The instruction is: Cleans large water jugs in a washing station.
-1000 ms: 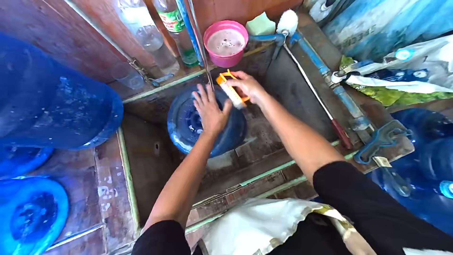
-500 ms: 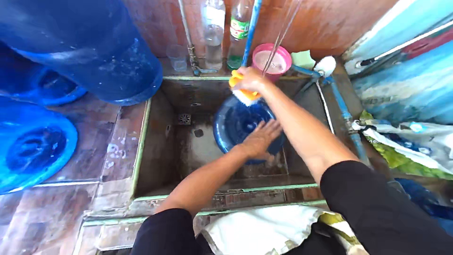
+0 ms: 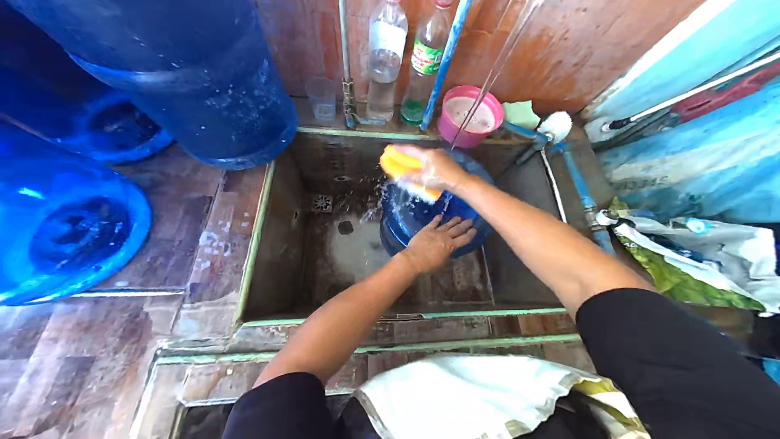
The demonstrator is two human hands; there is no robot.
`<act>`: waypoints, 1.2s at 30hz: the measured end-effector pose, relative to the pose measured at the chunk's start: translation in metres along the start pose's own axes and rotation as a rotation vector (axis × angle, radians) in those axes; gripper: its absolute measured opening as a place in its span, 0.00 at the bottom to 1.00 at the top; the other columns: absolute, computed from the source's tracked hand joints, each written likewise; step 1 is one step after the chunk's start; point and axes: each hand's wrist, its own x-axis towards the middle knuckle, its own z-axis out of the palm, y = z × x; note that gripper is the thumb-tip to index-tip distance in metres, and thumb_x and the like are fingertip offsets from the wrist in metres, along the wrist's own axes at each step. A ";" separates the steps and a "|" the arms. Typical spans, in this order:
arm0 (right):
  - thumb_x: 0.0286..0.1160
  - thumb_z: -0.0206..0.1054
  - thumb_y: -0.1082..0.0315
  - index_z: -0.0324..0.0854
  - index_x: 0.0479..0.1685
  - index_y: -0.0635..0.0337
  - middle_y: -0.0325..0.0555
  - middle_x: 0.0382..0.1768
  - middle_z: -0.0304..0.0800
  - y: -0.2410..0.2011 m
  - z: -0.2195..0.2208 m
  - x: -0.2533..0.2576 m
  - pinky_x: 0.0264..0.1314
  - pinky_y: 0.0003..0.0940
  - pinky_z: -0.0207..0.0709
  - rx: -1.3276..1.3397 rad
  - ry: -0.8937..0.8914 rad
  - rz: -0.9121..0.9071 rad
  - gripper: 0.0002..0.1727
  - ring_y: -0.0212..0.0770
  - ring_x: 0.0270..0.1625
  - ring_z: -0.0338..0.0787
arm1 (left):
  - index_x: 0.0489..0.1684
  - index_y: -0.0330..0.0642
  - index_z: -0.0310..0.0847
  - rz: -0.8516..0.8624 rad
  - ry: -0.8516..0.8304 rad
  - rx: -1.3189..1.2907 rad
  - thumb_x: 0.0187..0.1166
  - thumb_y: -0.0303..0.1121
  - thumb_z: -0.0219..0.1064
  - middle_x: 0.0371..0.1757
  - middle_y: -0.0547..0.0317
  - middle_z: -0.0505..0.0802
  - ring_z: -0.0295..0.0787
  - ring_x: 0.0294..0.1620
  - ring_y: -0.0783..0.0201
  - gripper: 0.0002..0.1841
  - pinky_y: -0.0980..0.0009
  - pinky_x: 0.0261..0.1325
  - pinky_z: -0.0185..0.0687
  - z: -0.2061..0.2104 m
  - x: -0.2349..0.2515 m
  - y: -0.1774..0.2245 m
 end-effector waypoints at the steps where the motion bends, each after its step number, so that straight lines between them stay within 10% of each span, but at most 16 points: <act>1: 0.79 0.72 0.56 0.63 0.92 0.41 0.64 0.71 0.85 0.011 -0.012 0.006 0.73 0.72 0.72 -0.039 0.073 0.105 0.39 0.68 0.72 0.84 | 0.90 0.49 0.64 0.007 0.026 0.003 0.80 0.24 0.65 0.92 0.51 0.65 0.51 0.95 0.48 0.34 0.39 0.93 0.36 0.002 -0.002 -0.003; 6: 0.77 0.74 0.55 0.63 0.92 0.43 0.69 0.59 0.90 -0.005 0.007 -0.025 0.65 0.71 0.77 -0.024 0.094 0.050 0.41 0.71 0.62 0.89 | 0.84 0.46 0.73 0.023 0.122 0.036 0.86 0.31 0.62 0.86 0.48 0.75 0.61 0.91 0.46 0.25 0.40 0.91 0.46 0.004 0.003 -0.008; 10: 0.80 0.71 0.54 0.60 0.93 0.43 0.66 0.69 0.86 0.031 -0.005 -0.024 0.72 0.71 0.73 0.047 0.160 0.101 0.41 0.69 0.70 0.86 | 0.76 0.45 0.82 0.003 0.392 0.031 0.86 0.31 0.60 0.83 0.50 0.79 0.66 0.89 0.46 0.20 0.37 0.90 0.47 0.025 -0.006 -0.018; 15: 0.79 0.72 0.53 0.60 0.93 0.33 0.64 0.59 0.91 0.015 0.013 -0.116 0.63 0.72 0.78 0.035 0.028 0.241 0.41 0.68 0.61 0.90 | 0.92 0.32 0.53 -0.778 0.723 -0.187 0.90 0.45 0.56 0.94 0.31 0.50 0.44 0.94 0.31 0.36 0.25 0.84 0.44 0.005 -0.003 -0.036; 17: 0.80 0.71 0.52 0.59 0.93 0.33 0.63 0.55 0.93 0.018 0.025 -0.161 0.59 0.71 0.79 0.113 0.094 0.303 0.40 0.68 0.56 0.92 | 0.89 0.32 0.55 -0.978 0.673 -0.364 0.90 0.52 0.55 0.85 0.26 0.68 0.68 0.83 0.29 0.38 0.29 0.77 0.66 -0.021 -0.001 -0.049; 21: 0.78 0.73 0.58 0.64 0.91 0.51 0.68 0.63 0.89 0.088 0.043 -0.202 0.64 0.66 0.82 0.423 0.659 0.434 0.40 0.65 0.60 0.92 | 0.84 0.39 0.67 -0.787 0.457 -0.312 0.90 0.54 0.56 0.70 0.28 0.84 0.81 0.72 0.30 0.32 0.29 0.72 0.70 -0.043 0.008 -0.061; 23: 0.78 0.73 0.63 0.64 0.89 0.55 0.59 0.75 0.81 0.124 0.040 -0.198 0.71 0.50 0.81 0.785 0.676 0.504 0.38 0.50 0.68 0.88 | 0.85 0.40 0.68 -0.565 0.343 -0.191 0.90 0.50 0.58 0.74 0.32 0.83 0.79 0.76 0.33 0.30 0.31 0.76 0.68 -0.049 0.015 -0.063; 27: 0.76 0.74 0.65 0.69 0.87 0.49 0.57 0.60 0.89 0.127 0.032 -0.159 0.44 0.43 0.87 1.109 0.446 0.393 0.36 0.45 0.43 0.91 | 0.74 0.40 0.81 -0.431 0.218 0.107 0.94 0.53 0.47 0.69 0.34 0.87 0.82 0.73 0.31 0.29 0.27 0.73 0.68 -0.062 0.053 -0.061; 32: 0.79 0.72 0.61 0.70 0.85 0.52 0.57 0.70 0.84 0.126 0.046 -0.107 0.62 0.50 0.83 1.180 0.465 0.419 0.34 0.49 0.61 0.89 | 0.52 0.34 0.91 -0.372 0.421 0.203 0.91 0.47 0.47 0.64 0.35 0.90 0.77 0.76 0.35 0.28 0.31 0.84 0.47 -0.050 0.107 -0.057; 36: 0.69 0.79 0.70 0.72 0.84 0.58 0.59 0.72 0.84 0.111 0.071 -0.156 0.70 0.52 0.83 1.070 0.445 0.406 0.38 0.51 0.65 0.89 | 0.89 0.34 0.61 -0.868 0.615 0.034 0.80 0.66 0.56 0.92 0.26 0.53 0.39 0.94 0.28 0.47 0.24 0.86 0.32 -0.065 0.124 -0.079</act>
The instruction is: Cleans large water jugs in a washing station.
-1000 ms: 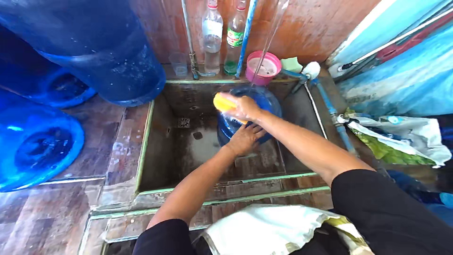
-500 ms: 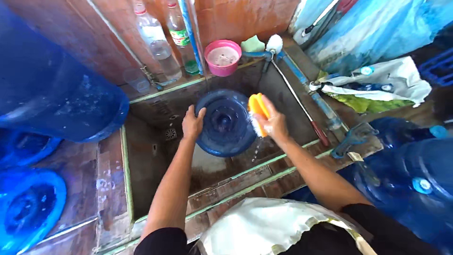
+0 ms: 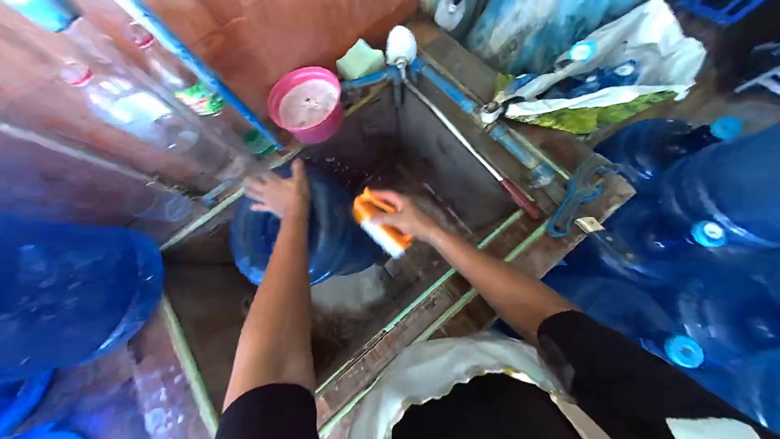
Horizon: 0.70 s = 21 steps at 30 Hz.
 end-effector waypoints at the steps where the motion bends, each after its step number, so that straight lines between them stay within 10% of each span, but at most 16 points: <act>1: 0.69 0.79 0.70 0.71 0.85 0.55 0.60 0.71 0.85 -0.002 -0.006 -0.017 0.69 0.54 0.82 -0.088 0.006 0.004 0.39 0.53 0.65 0.90 | 0.92 0.35 0.55 -0.049 -0.006 -0.008 0.78 0.68 0.57 0.93 0.27 0.47 0.33 0.94 0.28 0.50 0.23 0.85 0.30 0.003 0.004 0.007; 7: 0.83 0.69 0.57 0.62 0.92 0.49 0.69 0.49 0.93 -0.027 -0.092 -0.089 0.53 0.72 0.82 -0.694 0.603 0.038 0.37 0.71 0.49 0.94 | 0.89 0.37 0.60 0.314 -0.116 -0.079 0.76 0.61 0.67 0.93 0.33 0.54 0.42 0.94 0.31 0.47 0.26 0.88 0.31 0.003 -0.012 0.002; 11: 0.86 0.61 0.61 0.53 0.96 0.47 0.72 0.69 0.83 -0.036 -0.182 -0.094 0.60 0.75 0.77 -0.886 0.849 0.176 0.38 0.76 0.63 0.87 | 0.96 0.43 0.46 0.054 -0.176 -0.020 0.77 0.72 0.56 0.95 0.32 0.44 0.30 0.94 0.25 0.53 0.15 0.79 0.27 -0.012 -0.010 -0.015; 14: 0.89 0.60 0.61 0.64 0.90 0.57 0.76 0.73 0.77 -0.015 -0.229 -0.090 0.70 0.75 0.70 -0.982 0.678 0.269 0.31 0.77 0.73 0.79 | 0.96 0.42 0.46 0.080 -0.205 -0.090 0.81 0.63 0.61 0.96 0.35 0.39 0.27 0.94 0.27 0.49 0.16 0.80 0.24 -0.021 -0.025 -0.035; 17: 0.88 0.60 0.63 0.86 0.62 0.70 0.76 0.72 0.77 -0.009 -0.242 -0.078 0.76 0.75 0.63 -1.039 0.562 0.165 0.20 0.77 0.77 0.74 | 0.97 0.43 0.42 0.154 -0.254 -0.138 0.82 0.51 0.65 0.96 0.36 0.40 0.32 0.95 0.29 0.47 0.18 0.82 0.30 -0.033 -0.049 -0.053; 21: 0.92 0.53 0.51 0.78 0.74 0.71 0.80 0.75 0.74 -0.039 -0.254 -0.029 0.78 0.76 0.63 -0.943 0.597 0.095 0.31 0.79 0.80 0.71 | 0.97 0.43 0.44 0.188 -0.210 -0.209 0.77 0.49 0.69 0.96 0.39 0.47 0.35 0.96 0.33 0.49 0.18 0.82 0.35 -0.030 -0.084 -0.073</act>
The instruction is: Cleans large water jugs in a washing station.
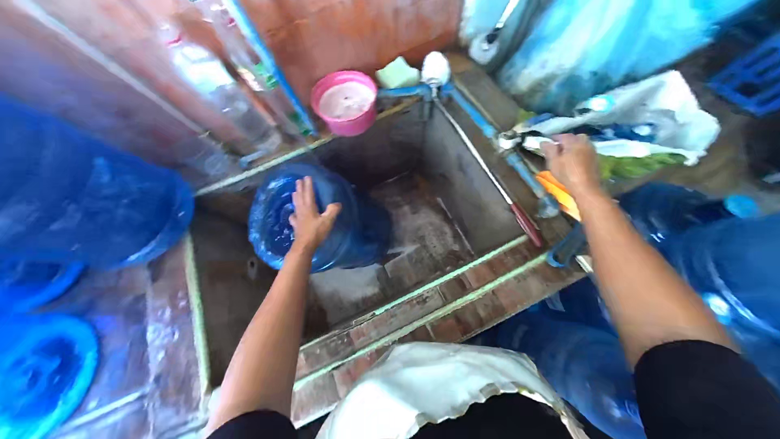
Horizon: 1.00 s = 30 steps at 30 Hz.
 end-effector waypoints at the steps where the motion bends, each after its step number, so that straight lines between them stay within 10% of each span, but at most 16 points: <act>1: 0.91 0.52 0.46 0.75 0.75 0.74 0.83 0.76 0.71 -0.006 0.001 0.019 0.78 0.78 0.60 0.016 -0.005 0.053 0.35 0.81 0.81 0.68 | 0.97 0.43 0.44 0.008 0.014 0.019 0.75 0.53 0.72 0.97 0.40 0.47 0.36 0.96 0.34 0.51 0.19 0.83 0.36 0.003 -0.009 0.001; 10: 0.85 0.55 0.40 0.76 0.70 0.81 0.84 0.79 0.66 -0.047 0.028 0.090 0.83 0.73 0.56 -0.060 0.001 0.277 0.43 0.76 0.86 0.63 | 0.97 0.47 0.46 0.094 0.043 0.122 0.66 0.57 0.79 0.98 0.50 0.48 0.35 0.97 0.43 0.57 0.25 0.87 0.35 0.050 -0.072 0.011; 18: 0.81 0.62 0.71 0.72 0.79 0.74 0.83 0.83 0.60 -0.091 0.029 0.073 0.80 0.82 0.52 -0.104 -0.111 -0.367 0.28 0.85 0.84 0.58 | 0.91 0.47 0.64 0.391 -0.035 0.197 0.78 0.62 0.64 0.95 0.46 0.58 0.48 0.95 0.44 0.43 0.31 0.90 0.37 0.061 -0.081 0.026; 24: 0.83 0.62 0.70 0.79 0.75 0.68 0.71 0.79 0.73 -0.051 0.068 -0.078 0.84 0.64 0.65 0.016 -0.447 -0.609 0.23 0.69 0.82 0.73 | 0.91 0.33 0.55 -0.505 0.343 0.084 0.86 0.66 0.49 0.90 0.26 0.60 0.42 0.93 0.26 0.46 0.21 0.85 0.33 0.001 -0.001 0.013; 30: 0.88 0.58 0.65 0.86 0.67 0.67 0.65 0.69 0.86 -0.010 0.101 -0.157 0.85 0.58 0.63 0.035 -0.654 -0.414 0.20 0.63 0.76 0.81 | 0.68 0.43 0.84 -0.391 0.218 0.019 0.92 0.56 0.45 0.71 0.38 0.87 0.79 0.76 0.38 0.30 0.28 0.75 0.61 -0.004 0.075 0.051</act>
